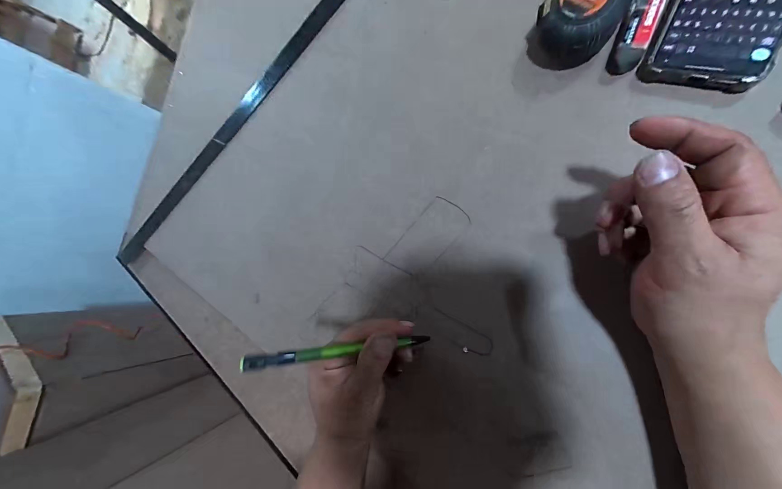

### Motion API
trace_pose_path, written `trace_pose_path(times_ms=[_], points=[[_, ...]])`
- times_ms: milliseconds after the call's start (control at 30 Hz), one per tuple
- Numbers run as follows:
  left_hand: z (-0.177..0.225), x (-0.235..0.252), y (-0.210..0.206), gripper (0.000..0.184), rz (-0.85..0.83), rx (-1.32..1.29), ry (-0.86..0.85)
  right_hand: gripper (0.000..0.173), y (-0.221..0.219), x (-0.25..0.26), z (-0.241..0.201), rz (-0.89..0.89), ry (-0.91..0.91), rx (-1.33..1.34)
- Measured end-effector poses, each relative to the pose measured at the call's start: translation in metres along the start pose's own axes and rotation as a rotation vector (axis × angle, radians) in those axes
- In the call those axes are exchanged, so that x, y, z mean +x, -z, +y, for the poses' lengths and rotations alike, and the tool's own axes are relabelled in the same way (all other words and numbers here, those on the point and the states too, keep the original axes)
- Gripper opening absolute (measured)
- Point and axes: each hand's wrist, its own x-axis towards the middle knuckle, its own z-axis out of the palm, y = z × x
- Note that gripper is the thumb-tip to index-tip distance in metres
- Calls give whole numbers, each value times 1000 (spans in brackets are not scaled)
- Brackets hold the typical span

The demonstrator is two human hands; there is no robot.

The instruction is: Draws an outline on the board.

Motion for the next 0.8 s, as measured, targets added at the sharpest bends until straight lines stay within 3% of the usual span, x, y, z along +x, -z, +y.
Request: trace_pose_path(times_ms=[133,300,433,700,800], points=[[-2,2,-1,20,-79,32,-4,25,1,2,4,8,-29,75],[13,55,2,21,-428,176,-8,23,2,4,3,95,-17,59],[16,95,-20,13,-677,202,-78,19,-1,6,3,160,7,9],[2,104,-21,11,-765,81,-131,18,-4,8,5,155,33,-45],[8,107,-25,8,-885,122,-84,17,-5,8,5,157,34,-53]])
